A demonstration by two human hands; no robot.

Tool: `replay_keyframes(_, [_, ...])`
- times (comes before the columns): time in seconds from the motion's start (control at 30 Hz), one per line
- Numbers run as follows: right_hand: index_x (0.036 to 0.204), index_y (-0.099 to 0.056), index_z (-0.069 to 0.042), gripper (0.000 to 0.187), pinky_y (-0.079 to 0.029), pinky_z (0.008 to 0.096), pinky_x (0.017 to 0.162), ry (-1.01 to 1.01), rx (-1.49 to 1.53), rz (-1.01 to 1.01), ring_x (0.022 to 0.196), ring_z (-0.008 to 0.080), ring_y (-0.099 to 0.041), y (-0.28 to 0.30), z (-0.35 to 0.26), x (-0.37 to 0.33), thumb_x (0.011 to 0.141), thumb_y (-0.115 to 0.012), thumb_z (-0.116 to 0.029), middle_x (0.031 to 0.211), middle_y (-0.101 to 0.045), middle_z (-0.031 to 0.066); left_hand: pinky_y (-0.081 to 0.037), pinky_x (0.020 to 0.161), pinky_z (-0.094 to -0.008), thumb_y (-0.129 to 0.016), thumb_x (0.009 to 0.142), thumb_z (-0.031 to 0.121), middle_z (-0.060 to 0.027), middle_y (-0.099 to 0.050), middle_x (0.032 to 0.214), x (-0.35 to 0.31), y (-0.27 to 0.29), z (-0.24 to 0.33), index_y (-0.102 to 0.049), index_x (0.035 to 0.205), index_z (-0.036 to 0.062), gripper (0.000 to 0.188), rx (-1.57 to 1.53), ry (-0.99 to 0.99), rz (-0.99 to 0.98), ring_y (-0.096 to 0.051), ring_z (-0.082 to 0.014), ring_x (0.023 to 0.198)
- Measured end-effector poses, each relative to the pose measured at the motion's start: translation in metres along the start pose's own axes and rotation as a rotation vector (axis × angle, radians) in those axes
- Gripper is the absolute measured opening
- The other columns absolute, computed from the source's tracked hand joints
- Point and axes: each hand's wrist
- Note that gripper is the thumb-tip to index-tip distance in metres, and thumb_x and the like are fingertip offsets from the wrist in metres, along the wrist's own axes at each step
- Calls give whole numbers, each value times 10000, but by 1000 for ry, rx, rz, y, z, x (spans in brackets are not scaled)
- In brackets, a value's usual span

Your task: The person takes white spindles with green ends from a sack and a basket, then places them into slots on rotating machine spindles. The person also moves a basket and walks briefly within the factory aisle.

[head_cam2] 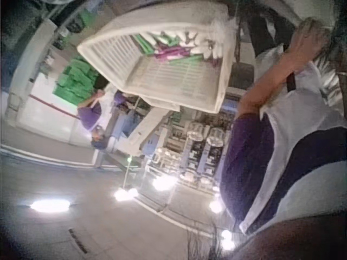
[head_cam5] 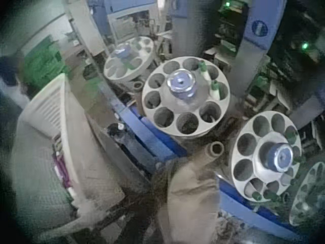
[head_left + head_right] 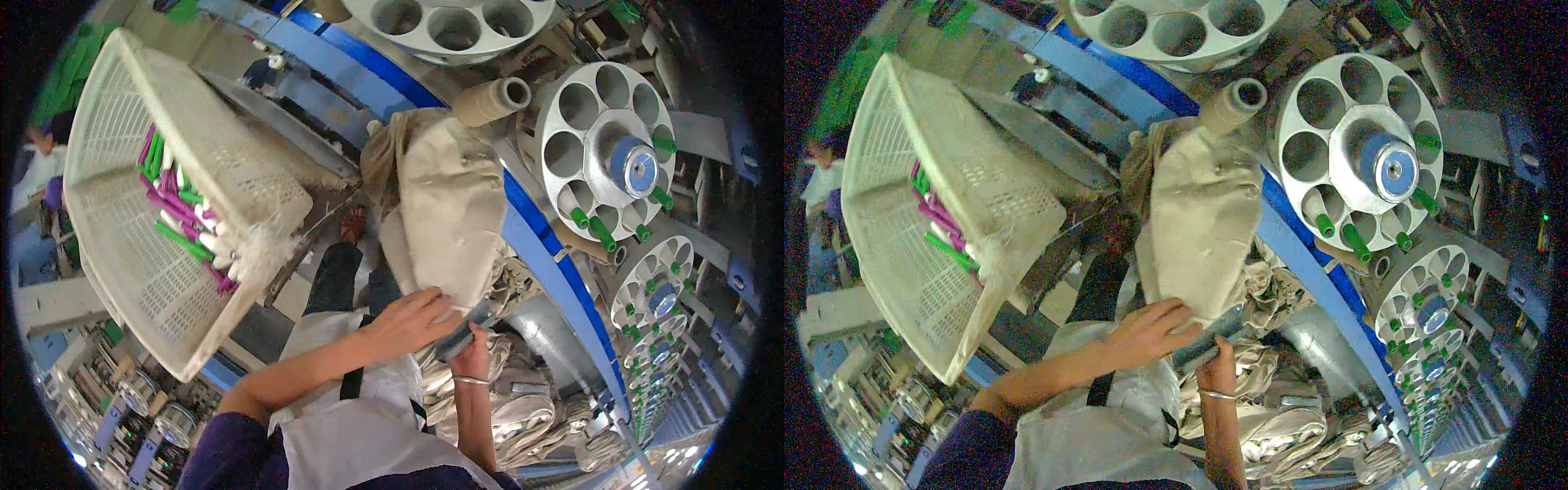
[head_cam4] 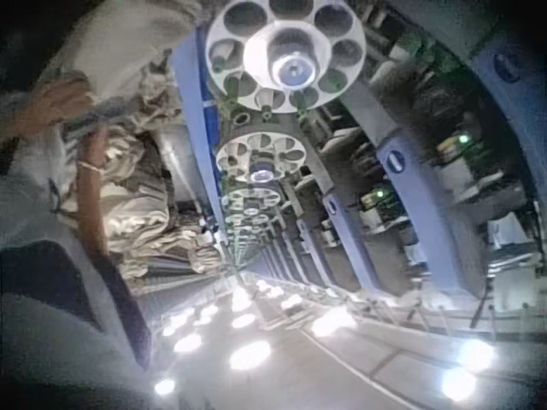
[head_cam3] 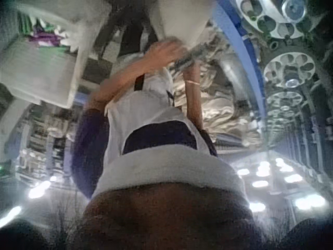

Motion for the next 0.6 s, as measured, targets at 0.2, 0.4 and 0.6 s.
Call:
replay_keyframes(0.2, [1191, -489, -33, 494, -410, 368, 924, 426, -680, 159, 1028, 228, -538, 43, -35, -57, 900, -515, -431, 1122, -556, 96, -530, 707, -283, -593, 676, 203, -52, -538, 895, 41, 2, 54, -556, 885, 117, 229, -141, -203, 234, -588, -210, 846])
replay_keyframes(0.4, [1163, -515, -11, 423, -417, 333, 868, 533, -603, 217, 982, 198, -529, 75, -69, -126, 887, -561, -328, 1089, -573, 82, -506, 609, -304, -595, 697, 208, -42, -502, 848, 86, 42, 130, -544, 928, 112, 256, -399, -295, 272, -556, -198, 804])
replay_keyframes(0.6, [1134, -540, 11, 358, -424, 297, 812, 711, -1167, 99, 937, 167, -520, 54, -143, -177, 873, -607, -224, 1057, -590, 68, -482, 656, -365, -655, 685, 212, -77, -502, 908, 132, 83, 167, -520, 1054, 77, 415, -552, -140, 322, -528, -267, 893])
Point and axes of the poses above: each hand's wrist, its own x-axis towards the middle knuckle, its own y-axis out of the back of the hand, z = x × y
